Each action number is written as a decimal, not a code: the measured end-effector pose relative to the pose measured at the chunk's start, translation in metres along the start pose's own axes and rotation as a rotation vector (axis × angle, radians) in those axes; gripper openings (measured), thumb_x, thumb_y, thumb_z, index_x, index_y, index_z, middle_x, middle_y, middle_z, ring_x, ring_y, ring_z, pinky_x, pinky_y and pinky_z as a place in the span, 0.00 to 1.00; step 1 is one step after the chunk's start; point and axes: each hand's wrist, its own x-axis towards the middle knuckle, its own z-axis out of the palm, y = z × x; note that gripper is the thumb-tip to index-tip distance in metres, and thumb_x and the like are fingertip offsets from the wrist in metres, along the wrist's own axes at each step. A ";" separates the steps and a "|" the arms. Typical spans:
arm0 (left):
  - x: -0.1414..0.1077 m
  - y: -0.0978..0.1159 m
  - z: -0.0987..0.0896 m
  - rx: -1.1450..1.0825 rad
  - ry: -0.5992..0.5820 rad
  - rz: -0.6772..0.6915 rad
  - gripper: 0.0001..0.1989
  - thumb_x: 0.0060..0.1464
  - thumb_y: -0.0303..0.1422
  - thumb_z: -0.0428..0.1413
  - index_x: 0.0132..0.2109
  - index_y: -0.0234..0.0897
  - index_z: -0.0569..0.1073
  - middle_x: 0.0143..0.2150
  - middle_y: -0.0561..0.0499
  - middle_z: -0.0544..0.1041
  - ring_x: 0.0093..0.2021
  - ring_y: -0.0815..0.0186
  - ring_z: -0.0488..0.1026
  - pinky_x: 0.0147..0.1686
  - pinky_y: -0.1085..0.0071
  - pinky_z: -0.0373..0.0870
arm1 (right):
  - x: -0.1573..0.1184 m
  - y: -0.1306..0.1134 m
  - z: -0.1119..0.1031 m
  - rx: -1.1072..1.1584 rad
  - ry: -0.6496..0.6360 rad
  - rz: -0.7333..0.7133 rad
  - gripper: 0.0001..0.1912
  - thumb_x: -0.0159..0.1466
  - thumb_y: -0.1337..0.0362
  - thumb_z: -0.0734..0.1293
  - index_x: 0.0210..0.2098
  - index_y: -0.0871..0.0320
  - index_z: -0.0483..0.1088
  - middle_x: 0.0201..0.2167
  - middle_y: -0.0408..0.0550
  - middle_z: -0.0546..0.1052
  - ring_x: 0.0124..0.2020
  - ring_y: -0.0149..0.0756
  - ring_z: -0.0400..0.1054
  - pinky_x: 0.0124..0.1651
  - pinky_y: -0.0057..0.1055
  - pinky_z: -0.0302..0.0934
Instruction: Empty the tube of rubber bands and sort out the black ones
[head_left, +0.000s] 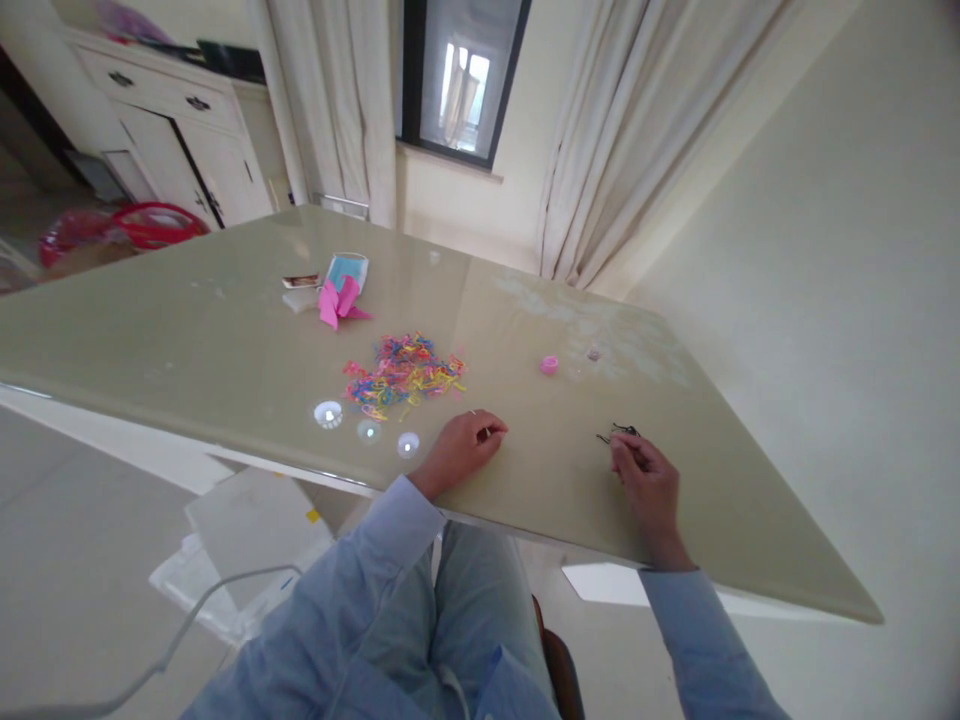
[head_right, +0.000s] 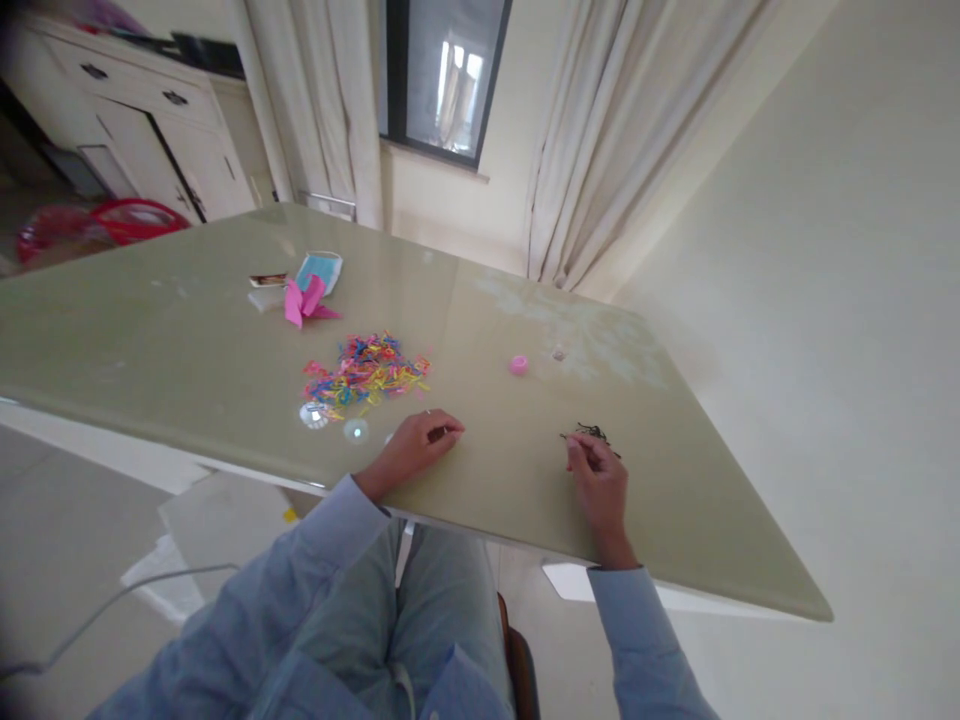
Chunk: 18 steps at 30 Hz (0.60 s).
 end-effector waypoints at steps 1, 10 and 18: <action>0.000 0.000 0.000 0.002 -0.007 -0.002 0.09 0.57 0.27 0.55 0.40 0.36 0.80 0.38 0.48 0.82 0.37 0.65 0.76 0.42 0.70 0.70 | 0.000 -0.009 0.010 0.018 -0.047 -0.020 0.18 0.57 0.51 0.70 0.36 0.60 0.78 0.18 0.40 0.71 0.18 0.31 0.62 0.21 0.28 0.57; 0.001 0.004 -0.002 -0.027 -0.002 -0.020 0.11 0.57 0.26 0.54 0.42 0.34 0.80 0.40 0.46 0.82 0.38 0.63 0.77 0.42 0.69 0.70 | 0.024 -0.120 0.135 0.067 -0.569 -0.356 0.16 0.63 0.56 0.66 0.43 0.59 0.78 0.25 0.42 0.75 0.22 0.28 0.64 0.27 0.25 0.59; 0.004 0.000 0.001 -0.002 -0.005 -0.020 0.09 0.53 0.24 0.53 0.35 0.32 0.79 0.34 0.44 0.81 0.33 0.62 0.76 0.37 0.69 0.69 | 0.057 -0.165 0.247 -0.468 -0.891 -0.723 0.13 0.63 0.69 0.64 0.42 0.60 0.79 0.39 0.50 0.81 0.38 0.35 0.71 0.42 0.27 0.59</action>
